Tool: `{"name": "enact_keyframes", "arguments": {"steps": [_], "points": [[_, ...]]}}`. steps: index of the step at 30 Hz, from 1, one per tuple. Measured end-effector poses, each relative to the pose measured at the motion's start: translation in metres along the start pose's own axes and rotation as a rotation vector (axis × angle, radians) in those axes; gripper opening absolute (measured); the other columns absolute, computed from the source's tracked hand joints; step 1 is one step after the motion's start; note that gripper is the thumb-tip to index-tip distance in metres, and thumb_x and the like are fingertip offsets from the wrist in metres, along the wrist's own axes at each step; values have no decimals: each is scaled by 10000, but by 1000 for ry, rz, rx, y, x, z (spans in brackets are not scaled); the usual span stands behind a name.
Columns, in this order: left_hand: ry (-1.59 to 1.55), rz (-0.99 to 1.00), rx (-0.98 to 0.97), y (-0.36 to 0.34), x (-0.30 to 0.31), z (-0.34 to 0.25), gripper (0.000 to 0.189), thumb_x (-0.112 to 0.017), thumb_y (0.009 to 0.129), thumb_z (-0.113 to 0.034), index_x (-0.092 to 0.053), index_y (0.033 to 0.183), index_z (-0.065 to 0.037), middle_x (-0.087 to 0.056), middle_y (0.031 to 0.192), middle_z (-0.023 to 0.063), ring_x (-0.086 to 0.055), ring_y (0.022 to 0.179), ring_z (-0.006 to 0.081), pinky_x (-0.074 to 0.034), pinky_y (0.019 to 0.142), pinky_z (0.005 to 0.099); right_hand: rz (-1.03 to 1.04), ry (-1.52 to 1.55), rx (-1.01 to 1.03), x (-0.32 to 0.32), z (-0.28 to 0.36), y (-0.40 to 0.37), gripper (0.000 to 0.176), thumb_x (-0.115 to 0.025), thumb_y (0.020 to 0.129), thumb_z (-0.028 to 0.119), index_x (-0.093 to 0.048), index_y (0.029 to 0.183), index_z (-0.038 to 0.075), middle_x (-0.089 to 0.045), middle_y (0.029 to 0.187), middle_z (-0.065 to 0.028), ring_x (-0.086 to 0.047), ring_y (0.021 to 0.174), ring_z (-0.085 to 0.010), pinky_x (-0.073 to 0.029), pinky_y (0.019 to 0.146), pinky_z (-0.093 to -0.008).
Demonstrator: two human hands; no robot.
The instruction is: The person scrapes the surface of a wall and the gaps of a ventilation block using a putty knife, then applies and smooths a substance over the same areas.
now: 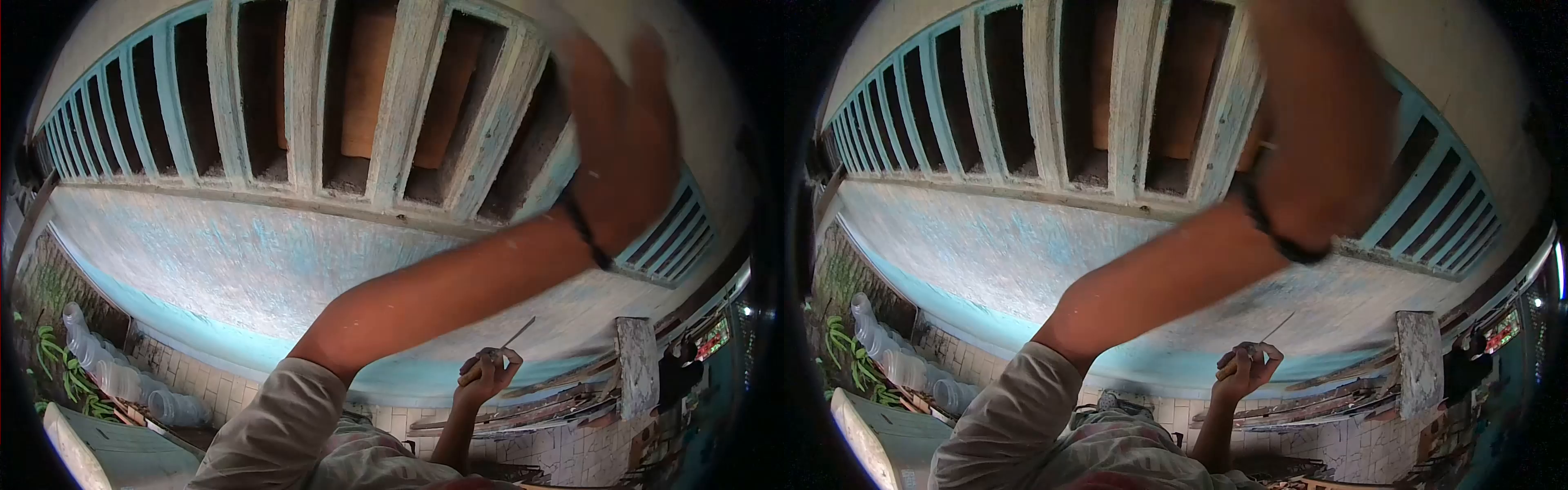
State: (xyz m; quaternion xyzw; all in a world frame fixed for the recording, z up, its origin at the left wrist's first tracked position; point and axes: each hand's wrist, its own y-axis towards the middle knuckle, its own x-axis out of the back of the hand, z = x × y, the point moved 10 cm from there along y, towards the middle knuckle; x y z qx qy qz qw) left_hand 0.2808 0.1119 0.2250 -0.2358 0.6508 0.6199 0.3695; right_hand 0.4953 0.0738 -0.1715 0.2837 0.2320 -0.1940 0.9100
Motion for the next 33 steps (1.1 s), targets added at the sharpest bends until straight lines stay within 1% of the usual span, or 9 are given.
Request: {"name": "enact_keyframes", "arguments": {"steps": [5, 11, 16, 25, 29, 30, 31, 32, 33], "points": [[-217, 77, 189, -47, -27, -2, 719, -613, 1000, -156, -274, 1590, 79, -451, 1466, 329, -489, 1331, 457, -378, 1173, 491, -76, -17, -22, 2, 4, -2, 311, -611, 902, -43, -464, 1130, 108, -541, 737, -64, -439, 433, -117, -454, 398, -276], [-60, 21, 107, -2, -10, 13, 719, -610, 1001, -157, -266, 1588, 77, -467, 1437, 329, -502, 1306, 451, -391, 1154, 490, -65, -62, -18, 35, 7, -6, 296, -611, 923, -46, -473, 1135, 109, -563, 748, -58, -440, 459, -104, -460, 403, -287], [-57, 39, 178, 0, -22, 18, 719, -607, 1001, -159, -259, 1586, 75, -480, 1413, 330, -513, 1285, 446, -401, 1137, 489, -122, -157, -30, 55, 8, -7, 314, -665, 917, 59, -495, 1162, 157, -574, 772, -69, -482, 485, -133, -410, 399, -272], [-321, 177, 731, -32, -49, 29, 719, -602, 1002, -161, -246, 1582, 72, -504, 1369, 330, -534, 1247, 437, -421, 1108, 488, -143, -209, -41, 67, 5, -15, 330, -665, 920, 60, -486, 1173, 173, -576, 770, -69, -498, 484, -134, -401, 395, -270], [-301, 67, 782, -21, -19, 46, 719, -600, 1002, -162, -241, 1581, 70, -515, 1350, 330, -543, 1230, 433, -429, 1095, 488, -117, -195, -26, 65, 2, -17, 327, -662, 926, 60, -485, 1177, 171, -572, 761, -60, -491, 475, -131, -409, 394, -272], [-302, -73, 721, -13, -5, 47, 507, -604, 987, -108, -450, 1433, 77, -593, 1218, 334, -590, 1108, 425, -474, 1008, 484, -113, -188, -30, 62, 3, -17, 324, -661, 927, 59, -487, 1177, 170, -573, 760, -59, -490, 472, -131, -410, 394, -271], [-371, 26, 681, -9, -7, 45, 408, -573, 1024, -169, -502, 1327, 95, -592, 1142, 272, -568, 1039, 350, -471, 963, 439, -109, -182, -32, 60, 4, -17, 320, -660, 929, 58, -489, 1176, 168, -574, 759, -58, -489, 470, -130, -412, 394, -270], [-440, 124, 637, 2, -1, 30, 379, -542, 1060, -230, -555, 1222, 112, -590, 1065, 211, -547, 971, 275, -467, 918, 394, -100, -180, -29, 60, 4, -16, 318, -660, 929, 56, -491, 1175, 167, -575, 760, -59, -489, 467, -130, -413, 393, -269], [-449, 172, 643, 4, -1, 24, 390, -526, 1078, -258, -582, 1166, 117, -590, 1024, 179, -538, 934, 238, -467, 891, 372, -93, -177, -27, 61, 2, -16, 315, -659, 930, 54, -493, 1173, 166, -576, 760, -60, -488, 464, -129, -414, 392, -268]]}}
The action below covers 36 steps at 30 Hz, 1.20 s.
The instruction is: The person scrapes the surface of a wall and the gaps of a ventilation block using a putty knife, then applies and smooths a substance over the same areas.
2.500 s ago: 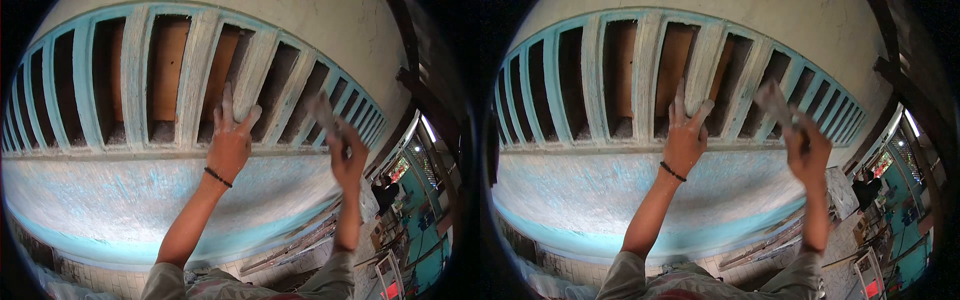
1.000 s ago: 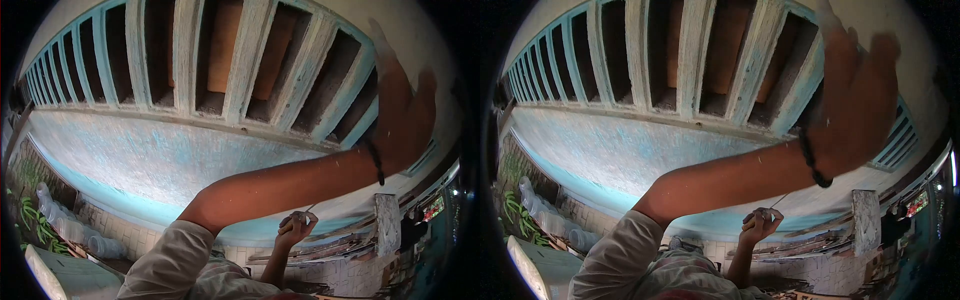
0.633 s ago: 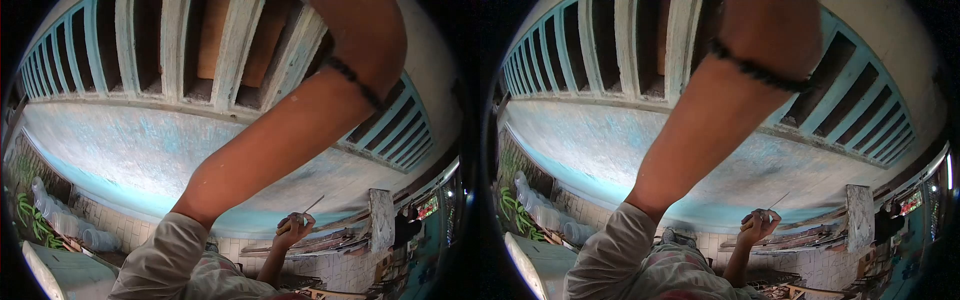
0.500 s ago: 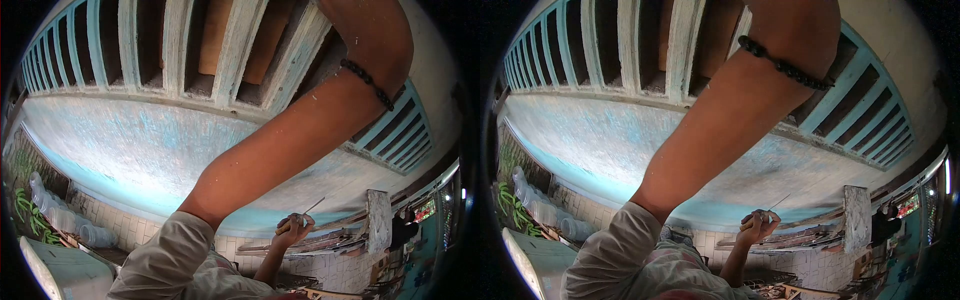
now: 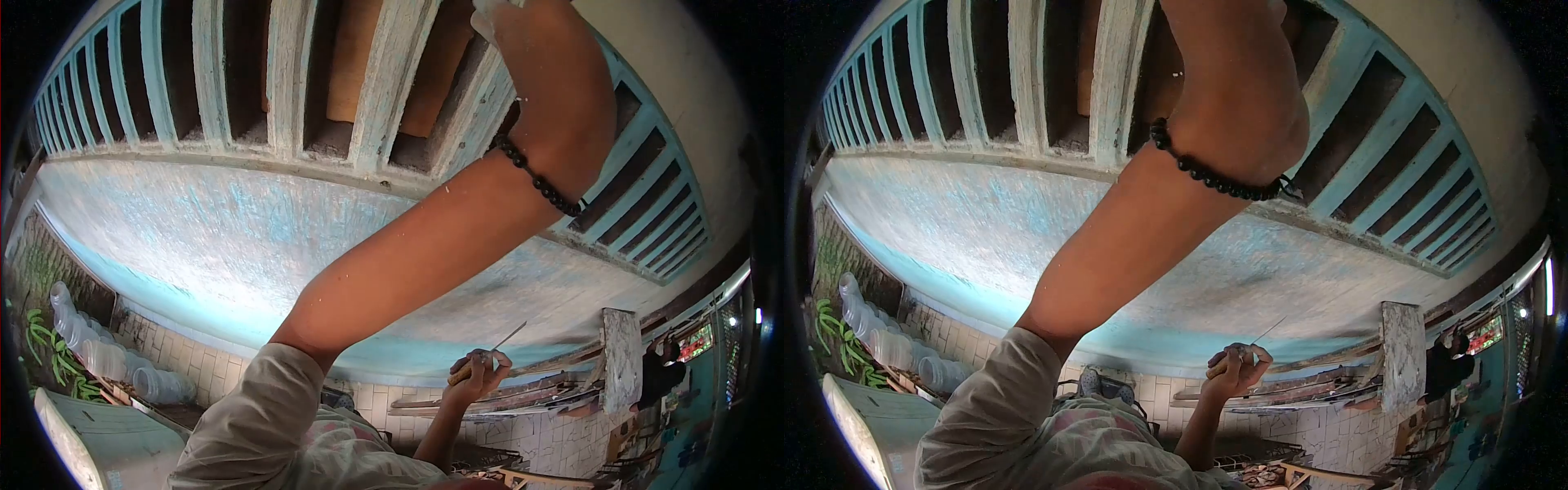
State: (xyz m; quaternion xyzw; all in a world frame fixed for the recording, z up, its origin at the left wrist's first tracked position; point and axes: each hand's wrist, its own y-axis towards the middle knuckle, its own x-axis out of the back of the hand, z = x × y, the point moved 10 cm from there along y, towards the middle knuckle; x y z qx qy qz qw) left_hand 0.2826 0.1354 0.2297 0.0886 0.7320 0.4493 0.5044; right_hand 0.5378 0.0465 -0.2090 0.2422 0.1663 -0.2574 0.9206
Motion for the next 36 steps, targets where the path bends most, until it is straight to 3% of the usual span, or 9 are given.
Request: {"name": "enact_keyframes", "arguments": {"steps": [8, 12, 14, 15, 19, 23, 26, 32, 36], "points": [[318, 4, 287, -12, -30, -6, 340, -506, 1084, -250, -621, 1070, 69, -604, 942, 131, -546, 844, 204, -477, 785, 341, -64, 15, -2, 6, 7, -3, 288, -655, 933, 27, -501, 1140, 155, -572, 734, -51, -481, 456, -117, -420, 388, -275], [880, -63, -615, -9, -20, -37, 307, -509, 1084, -226, -635, 1068, 53, -626, 930, 114, -565, 776, 200, -473, 701, 332, -43, 13, -31, 12, 4, -2, 283, -648, 947, -4, -494, 1135, 141, -575, 720, -50, -485, 463, -110, -430, 399, -285], [683, -145, -564, -5, 6, -30, 319, -530, 1079, -236, -648, 1085, 60, -641, 943, 122, -569, 749, 200, -481, 686, 333, -41, -5, -26, 13, 4, -1, 282, -652, 946, -2, -494, 1131, 142, -583, 731, -52, -497, 467, -113, -430, 398, -284], [305, -29, -134, 2, 24, -33, 334, -549, 1074, -251, -654, 1101, 65, -648, 962, 130, -569, 743, 199, -490, 690, 333, -36, -13, -17, 12, 5, 1, 282, -653, 946, -1, -495, 1130, 142, -585, 733, -53, -501, 469, -114, -430, 398, -283], [836, 228, -122, -1, -13, -9, 335, -632, 978, -174, -636, 1203, 73, -708, 1034, 253, -604, 1001, 355, -507, 888, 440, -21, 3, 5, 6, 6, 9, 282, -654, 942, -5, -495, 1125, 139, -590, 736, -59, -506, 470, -119, -441, 401, -285], [876, 718, -121, -39, -51, 29, 200, -631, 932, -52, -741, 1061, 54, -743, 706, 132, -724, 928, 362, -575, 833, 452, 29, 54, 10, 0, -1, 15, 263, -650, 936, 33, -498, 1128, 127, -609, 759, -85, -530, 481, -139, -472, 418, -294], [1039, 748, -58, -73, -39, 23, 114, -700, 955, -107, -735, 935, -1, -748, 722, 128, -736, 757, 262, -547, 651, 384, 55, 97, 43, -15, 11, 26, 250, -635, 947, 58, -504, 1154, 110, -618, 775, -98, -534, 488, -143, -483, 426, -298], [1124, 759, -508, -79, -4, -30, 212, -863, 849, -131, -694, 753, -48, -649, 649, 82, -655, 641, 239, -493, 544, 373, 99, -322, 634, -53, 132, 87, 627, -708, 1037, 229, -426, 1528, -40, -724, 1064, -231, -640, 669, -154, -525, 614, -285], [1206, 893, -680, -84, 4, -54, 239, -869, 841, -116, -669, 721, -64, -556, 632, 44, -563, 599, 219, -452, 528, 375, 224, -648, 1203, -105, 231, 114, 343, -747, 989, 151, -692, 1233, -84, -741, 1011, -245, -705, 758, -261, -556, 680, -343]]}}
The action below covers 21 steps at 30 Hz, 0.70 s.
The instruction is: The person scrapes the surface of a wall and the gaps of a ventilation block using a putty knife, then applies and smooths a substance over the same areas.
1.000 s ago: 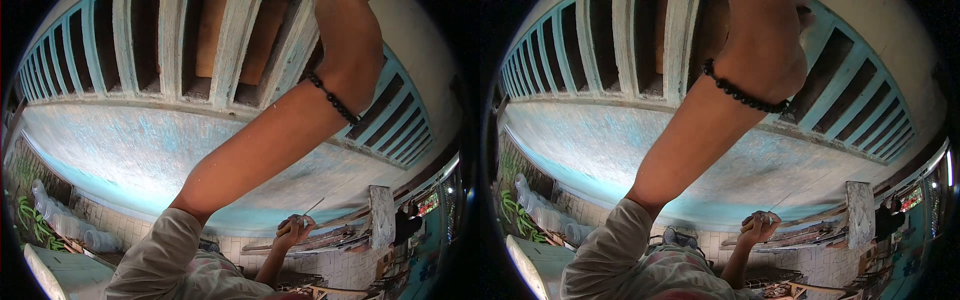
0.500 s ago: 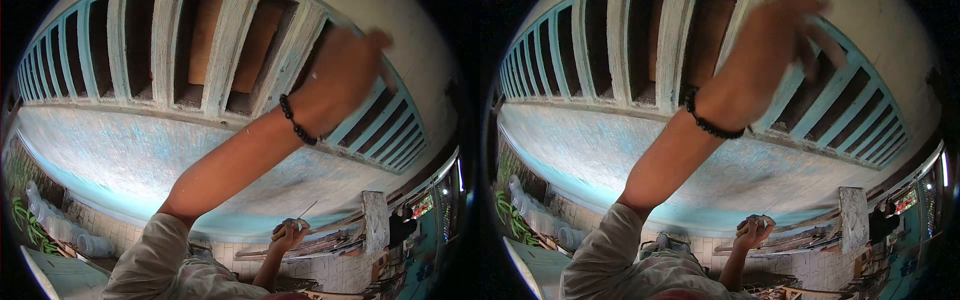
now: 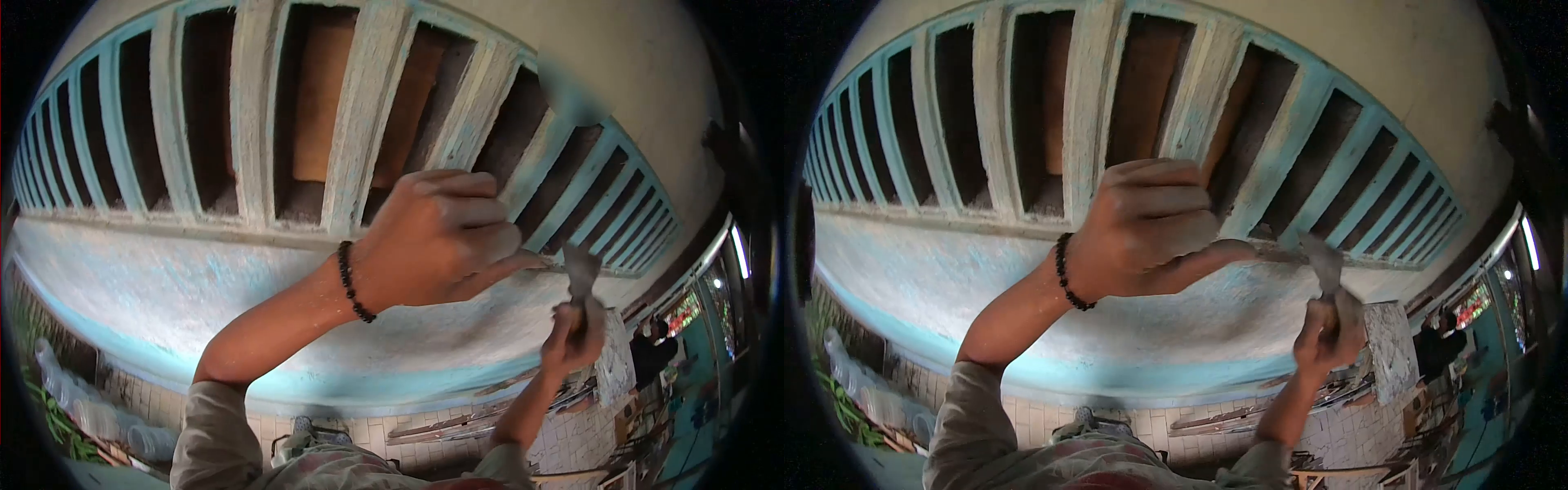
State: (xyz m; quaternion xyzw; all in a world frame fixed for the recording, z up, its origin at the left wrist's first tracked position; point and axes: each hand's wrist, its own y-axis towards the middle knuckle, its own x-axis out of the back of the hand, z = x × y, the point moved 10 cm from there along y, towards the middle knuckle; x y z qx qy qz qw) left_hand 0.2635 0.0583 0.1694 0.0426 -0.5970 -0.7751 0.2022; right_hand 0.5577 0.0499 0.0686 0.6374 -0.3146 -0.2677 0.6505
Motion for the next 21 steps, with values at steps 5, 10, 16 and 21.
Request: {"name": "enact_keyframes", "arguments": {"steps": [5, 10, 16, 21], "points": [[273, -170, -97, -10, 55, 23, 234, -838, 830, -244, -729, 880, -43, -617, 724, 42, -607, 669, 231, -472, 619, 361, 337, 64, 259, -59, 61, 144, 342, -796, 938, 134, -767, 1250, -2, -737, 867, -121, -642, 674, -209, -490, 612, -298], [656, -290, 156, -32, 102, 53, 510, -821, 826, -269, -681, 1227, 13, -651, 1138, 187, -611, 1107, 340, -500, 868, 431, 490, 37, 363, -113, 87, 196, 366, -810, 919, 103, -797, 1283, 79, -661, 722, -63, -493, 570, -120, -390, 539, -273], [349, -203, 261, -46, 78, 74, 788, -821, 827, -209, -508, 1503, 49, -510, 1404, 256, -517, 1314, 421, -479, 1091, 496, 412, -24, 307, -129, 92, 208, 363, -807, 919, 83, -802, 1282, 73, -528, 630, -38, -412, 563, -106, -335, 539, -279], [427, -123, 340, -58, 67, 84, 868, -770, 807, -20, -440, 1610, -21, -431, 1562, 258, -489, 1383, 444, -467, 1138, 523, 379, -6, 323, -133, 88, 204, 356, -807, 910, 53, -804, 1267, 51, -584, 669, -58, -461, 590, -111, -369, 569, -258]]}}
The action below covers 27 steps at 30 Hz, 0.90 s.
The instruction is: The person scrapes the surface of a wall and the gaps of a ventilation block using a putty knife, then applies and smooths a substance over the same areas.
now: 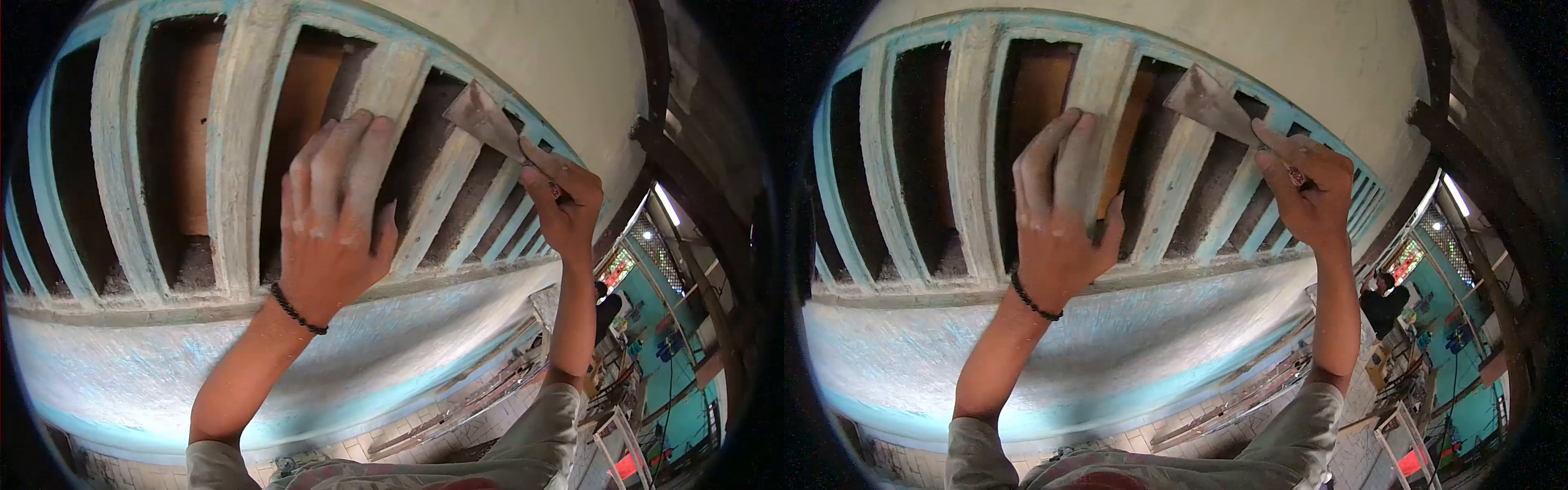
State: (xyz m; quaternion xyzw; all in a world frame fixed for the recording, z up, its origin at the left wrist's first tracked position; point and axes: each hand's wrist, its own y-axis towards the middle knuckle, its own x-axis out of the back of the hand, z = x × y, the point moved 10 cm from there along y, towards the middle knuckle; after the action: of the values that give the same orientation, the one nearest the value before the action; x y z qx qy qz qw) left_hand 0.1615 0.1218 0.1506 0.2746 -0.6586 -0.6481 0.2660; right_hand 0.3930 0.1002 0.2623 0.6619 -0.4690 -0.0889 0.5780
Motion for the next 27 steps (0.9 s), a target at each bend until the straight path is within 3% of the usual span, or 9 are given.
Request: {"name": "enact_keyframes", "arguments": {"steps": [4, 8, 14, 20, 23, 27], "points": [[-91, -51, 76, -5, -5, 9, 978, -708, 795, 115, -309, 1677, -19, -380, 1611, 288, -440, 1432, 494, -429, 1168, 568, -1, 6, -1, -6, 7, 11, 343, -805, 909, 46, -806, 1251, 31, -641, 713, -69, -483, 614, -107, -390, 596, -252], [-100, -4, 80, -8, -14, 12, 998, -688, 779, 137, -278, 1680, 14, -336, 1646, 305, -434, 1430, 500, -400, 1198, 563, 0, -70, -80, -2, 0, -1, 335, -799, 914, 47, -804, 1248, 19, -647, 727, -71, -488, 632, -106, -398, 608, -252], [-124, -10, 96, -7, -12, 12, 997, -689, 773, 143, -294, 1678, 7, -352, 1645, 283, -439, 1422, 495, -391, 1204, 564, 6, 32, -75, -15, 11, 13, 331, -798, 920, 58, -804, 1249, 19, -542, 674, -52, -453, 623, -109, -379, 592, -270], [-132, -32, 94, -8, -11, 13, 1001, -699, 774, 130, -302, 1682, -12, -361, 1643, 276, -436, 1427, 481, -392, 1202, 560, -88, 20, -109, 0, -3, -1, 316, -805, 919, 70, -813, 1232, 29, -569, 684, -45, -466, 616, -113, -393, 602, -266], [-127, -21, 90, -6, -10, 11, 1010, -705, 777, 123, -294, 1689, -20, -364, 1644, 271, -439, 1427, 474, -399, 1197, 555, -71, -78, -12, -7, 13, 8, 323, -809, 917, 76, -814, 1238, 43, -586, 689, -49, -477, 614, -118, -399, 597, -276], [-148, -20, 89, -7, -9, 11, 1011, -711, 789, 115, -286, 1695, -26, -359, 1659, 260, -439, 1433, 465, -398, 1200, 545, -49, -54, -58, -7, 16, 8, 321, -801, 921, 72, -814, 1240, 44, -602, 694, -54, -476, 607, -116, -393, 580, -280]]}}
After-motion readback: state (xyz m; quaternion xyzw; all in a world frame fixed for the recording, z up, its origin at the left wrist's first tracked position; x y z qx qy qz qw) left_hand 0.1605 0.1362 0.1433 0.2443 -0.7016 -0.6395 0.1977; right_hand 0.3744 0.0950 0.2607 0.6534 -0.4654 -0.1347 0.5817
